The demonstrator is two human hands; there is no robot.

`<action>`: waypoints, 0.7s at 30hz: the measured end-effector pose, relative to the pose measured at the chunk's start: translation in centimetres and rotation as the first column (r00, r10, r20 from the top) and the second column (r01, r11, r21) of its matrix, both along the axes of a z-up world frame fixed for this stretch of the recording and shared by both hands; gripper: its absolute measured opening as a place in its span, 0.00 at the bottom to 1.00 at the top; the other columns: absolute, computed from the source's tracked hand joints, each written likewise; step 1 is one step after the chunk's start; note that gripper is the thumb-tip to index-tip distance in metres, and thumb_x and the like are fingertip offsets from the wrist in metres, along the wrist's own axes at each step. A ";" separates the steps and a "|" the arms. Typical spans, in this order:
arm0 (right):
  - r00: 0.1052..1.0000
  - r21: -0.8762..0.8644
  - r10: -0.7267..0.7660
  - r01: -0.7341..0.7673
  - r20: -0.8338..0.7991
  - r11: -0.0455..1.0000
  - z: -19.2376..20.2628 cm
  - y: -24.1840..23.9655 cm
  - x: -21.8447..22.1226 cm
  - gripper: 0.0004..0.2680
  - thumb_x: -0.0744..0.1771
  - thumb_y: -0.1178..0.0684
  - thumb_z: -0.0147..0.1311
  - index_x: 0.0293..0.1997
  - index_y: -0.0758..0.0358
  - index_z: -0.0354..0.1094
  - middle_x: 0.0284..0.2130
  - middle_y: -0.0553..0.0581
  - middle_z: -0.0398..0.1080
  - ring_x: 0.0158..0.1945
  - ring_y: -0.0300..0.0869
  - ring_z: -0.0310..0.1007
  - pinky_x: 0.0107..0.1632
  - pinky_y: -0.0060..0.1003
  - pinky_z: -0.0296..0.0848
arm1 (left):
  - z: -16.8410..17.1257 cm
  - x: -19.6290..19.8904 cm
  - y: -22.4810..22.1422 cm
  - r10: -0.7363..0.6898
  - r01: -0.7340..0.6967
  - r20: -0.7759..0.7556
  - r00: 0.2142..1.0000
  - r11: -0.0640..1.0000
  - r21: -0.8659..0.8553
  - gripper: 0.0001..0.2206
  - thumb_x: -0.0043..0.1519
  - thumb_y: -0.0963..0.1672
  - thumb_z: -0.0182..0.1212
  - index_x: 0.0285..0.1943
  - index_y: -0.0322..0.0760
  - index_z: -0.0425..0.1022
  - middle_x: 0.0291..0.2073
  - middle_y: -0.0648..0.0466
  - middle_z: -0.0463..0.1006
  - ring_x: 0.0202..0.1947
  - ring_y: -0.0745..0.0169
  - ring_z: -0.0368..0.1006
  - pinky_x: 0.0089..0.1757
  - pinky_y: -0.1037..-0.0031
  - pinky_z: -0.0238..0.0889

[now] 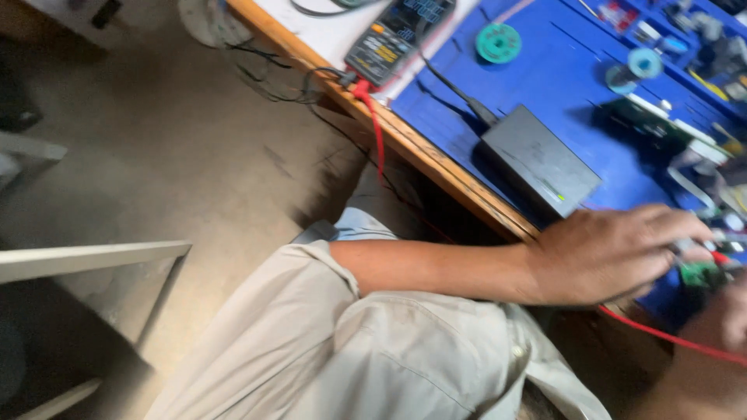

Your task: Testing various components on a circuit board using a digital multimeter and probes

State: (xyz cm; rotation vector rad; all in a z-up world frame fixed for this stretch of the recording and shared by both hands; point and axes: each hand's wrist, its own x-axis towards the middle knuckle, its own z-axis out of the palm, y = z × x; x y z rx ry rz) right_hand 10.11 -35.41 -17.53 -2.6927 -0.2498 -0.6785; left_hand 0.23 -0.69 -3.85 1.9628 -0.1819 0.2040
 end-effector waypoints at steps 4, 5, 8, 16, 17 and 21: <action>0.827 0.024 0.470 -0.501 0.310 0.865 17.4 14.1 -6.4 0.03 0.81 0.73 0.59 0.54 0.85 0.75 0.47 0.81 0.77 0.49 0.73 0.76 0.60 0.67 0.75 | 2.3 -0.5 0.8 0.124 -0.128 0.183 0.975 0.992 0.008 0.12 0.82 0.52 0.57 0.71 0.56 0.76 0.65 0.55 0.87 0.50 0.41 0.93 0.47 0.51 0.84; 0.860 -0.001 0.412 -0.432 0.301 0.902 18.1 13.0 -7.2 0.03 0.81 0.73 0.59 0.54 0.85 0.75 0.47 0.81 0.77 0.49 0.73 0.76 0.60 0.67 0.75 | 2.7 -0.4 -0.3 0.053 -0.050 0.184 0.982 0.999 -0.018 0.12 0.82 0.52 0.57 0.71 0.56 0.76 0.65 0.55 0.87 0.50 0.41 0.93 0.47 0.51 0.84; 0.879 -0.011 0.412 -0.422 0.243 0.907 18.8 14.2 -6.7 0.07 0.82 0.62 0.56 0.52 0.73 0.77 0.46 0.69 0.79 0.50 0.66 0.77 0.62 0.62 0.71 | 3.5 0.0 0.6 0.112 -0.118 0.182 0.977 0.993 0.018 0.13 0.81 0.52 0.56 0.68 0.49 0.78 0.60 0.59 0.88 0.60 0.51 0.89 0.55 0.56 0.82; 0.867 0.011 0.442 -0.457 0.231 0.889 19.4 14.5 -6.8 0.05 0.82 0.64 0.56 0.53 0.73 0.74 0.45 0.68 0.79 0.49 0.66 0.77 0.60 0.63 0.71 | 3.8 -0.1 0.6 0.135 -0.145 0.160 0.978 0.988 0.052 0.11 0.80 0.52 0.60 0.68 0.52 0.77 0.56 0.56 0.89 0.50 0.43 0.91 0.47 0.53 0.82; 0.866 0.012 0.443 -0.458 0.233 0.889 19.3 14.5 -6.7 0.05 0.82 0.64 0.56 0.53 0.73 0.74 0.45 0.68 0.79 0.49 0.66 0.77 0.60 0.63 0.71 | 3.8 -0.1 0.7 0.136 -0.146 0.161 0.978 0.988 0.054 0.11 0.80 0.52 0.60 0.68 0.52 0.77 0.56 0.56 0.89 0.50 0.43 0.91 0.47 0.53 0.82; 0.875 0.002 0.425 -0.437 0.233 0.899 19.0 14.2 -6.7 0.06 0.82 0.62 0.57 0.52 0.73 0.75 0.45 0.67 0.79 0.49 0.65 0.78 0.60 0.62 0.71 | 3.8 -0.2 0.6 0.127 -0.138 0.155 0.980 0.989 0.056 0.11 0.80 0.52 0.60 0.68 0.53 0.76 0.56 0.56 0.89 0.51 0.42 0.90 0.48 0.52 0.81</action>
